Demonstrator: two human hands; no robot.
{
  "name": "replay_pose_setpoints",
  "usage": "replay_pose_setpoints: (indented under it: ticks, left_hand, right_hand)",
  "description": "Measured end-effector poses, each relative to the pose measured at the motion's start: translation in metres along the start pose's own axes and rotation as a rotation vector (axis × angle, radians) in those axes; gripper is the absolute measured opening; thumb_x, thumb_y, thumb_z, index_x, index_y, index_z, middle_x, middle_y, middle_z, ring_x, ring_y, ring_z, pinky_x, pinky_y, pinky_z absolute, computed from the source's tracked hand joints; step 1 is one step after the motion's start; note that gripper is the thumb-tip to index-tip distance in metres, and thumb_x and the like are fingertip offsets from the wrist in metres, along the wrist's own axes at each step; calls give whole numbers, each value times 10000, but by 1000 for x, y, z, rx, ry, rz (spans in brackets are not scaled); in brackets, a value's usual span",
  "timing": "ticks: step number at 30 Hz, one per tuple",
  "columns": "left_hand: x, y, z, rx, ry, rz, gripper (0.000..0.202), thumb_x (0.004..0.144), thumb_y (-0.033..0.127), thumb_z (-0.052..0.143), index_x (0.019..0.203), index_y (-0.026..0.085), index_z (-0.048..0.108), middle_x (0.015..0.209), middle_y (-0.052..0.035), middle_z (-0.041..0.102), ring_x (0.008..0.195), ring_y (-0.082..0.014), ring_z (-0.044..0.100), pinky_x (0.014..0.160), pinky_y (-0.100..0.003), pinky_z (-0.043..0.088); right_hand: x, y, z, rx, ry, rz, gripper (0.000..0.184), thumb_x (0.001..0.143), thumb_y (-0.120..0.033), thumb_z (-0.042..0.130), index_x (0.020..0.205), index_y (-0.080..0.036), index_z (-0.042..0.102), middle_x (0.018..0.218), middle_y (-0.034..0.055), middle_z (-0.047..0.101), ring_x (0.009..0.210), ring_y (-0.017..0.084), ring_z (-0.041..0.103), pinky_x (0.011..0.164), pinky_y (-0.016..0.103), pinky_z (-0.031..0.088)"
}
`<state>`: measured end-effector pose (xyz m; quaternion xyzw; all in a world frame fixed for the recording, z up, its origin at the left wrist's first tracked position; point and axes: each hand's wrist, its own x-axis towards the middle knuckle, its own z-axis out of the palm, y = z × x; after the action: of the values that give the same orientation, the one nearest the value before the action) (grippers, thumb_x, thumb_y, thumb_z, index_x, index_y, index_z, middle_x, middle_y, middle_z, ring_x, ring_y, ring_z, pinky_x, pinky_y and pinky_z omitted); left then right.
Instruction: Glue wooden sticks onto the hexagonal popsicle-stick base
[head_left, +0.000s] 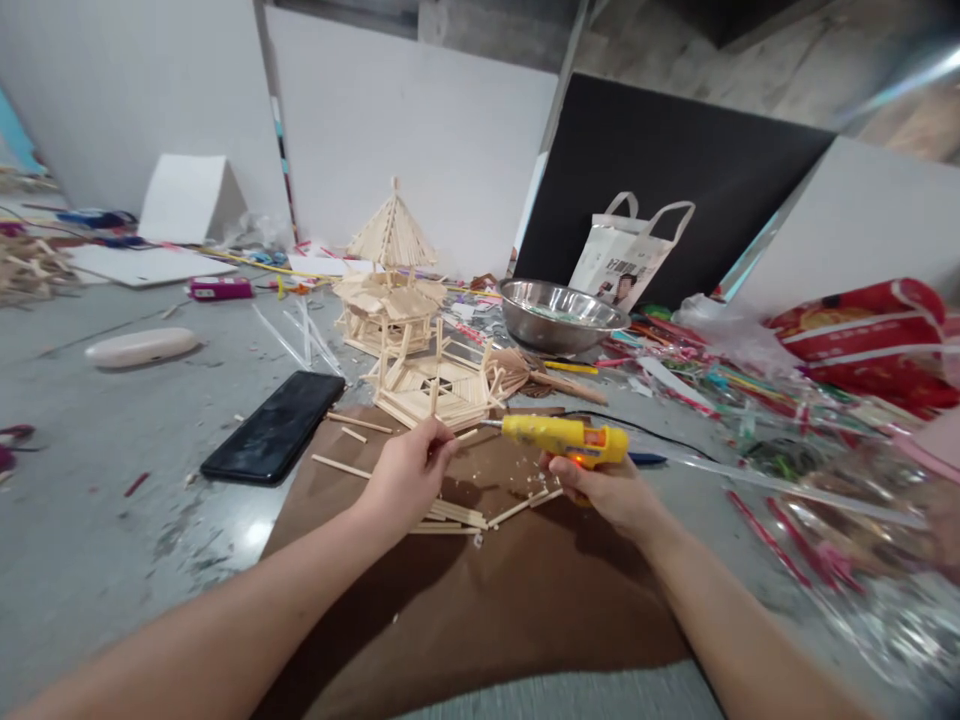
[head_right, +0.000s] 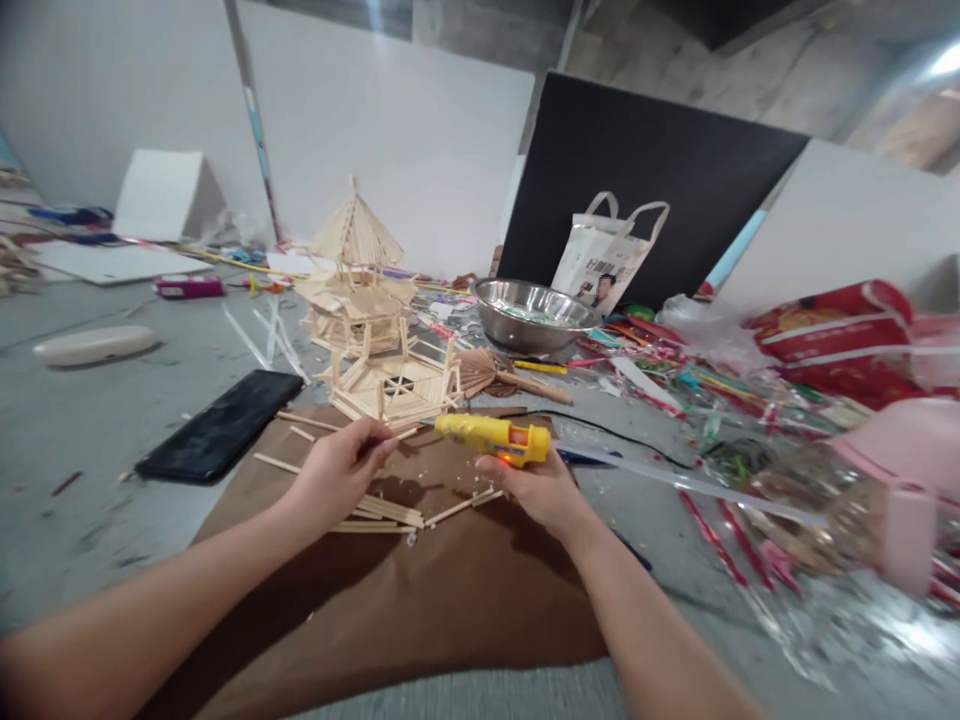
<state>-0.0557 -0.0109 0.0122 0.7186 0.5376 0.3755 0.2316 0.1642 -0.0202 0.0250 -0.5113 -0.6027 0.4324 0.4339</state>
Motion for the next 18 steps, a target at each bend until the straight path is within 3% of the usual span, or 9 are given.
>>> replay_pose_setpoints:
  ticks: [4, 10, 18]
  left_hand:
    - [0, 0, -2, 88, 17, 52, 126, 743, 259, 397, 718, 181, 493, 555, 32, 504, 507, -84, 431, 483, -182, 295]
    - [1, -2, -1, 149, 1, 88, 109, 747, 243, 396, 728, 186, 487, 571, 23, 518, 524, -90, 448, 491, -182, 295]
    - [0, -1, -1, 169, -6, 101, 106, 752, 240, 388, 733, 188, 478, 599, 17, 530, 547, -96, 466, 507, -186, 309]
  right_hand:
    - [0, 6, -2, -117, 10, -24, 191, 592, -335, 620, 587, -172, 520, 413, -56, 395, 375, 58, 344, 345, 193, 268]
    - [0, -4, 2, -163, 28, -69, 187, 581, -336, 624, 574, -181, 521, 408, -58, 387, 392, 66, 348, 357, 197, 278]
    - [-1, -11, 8, -115, 30, -38, 181, 546, -325, 647, 635, -178, 592, 479, -30, 477, 512, 115, 471, 429, 221, 362]
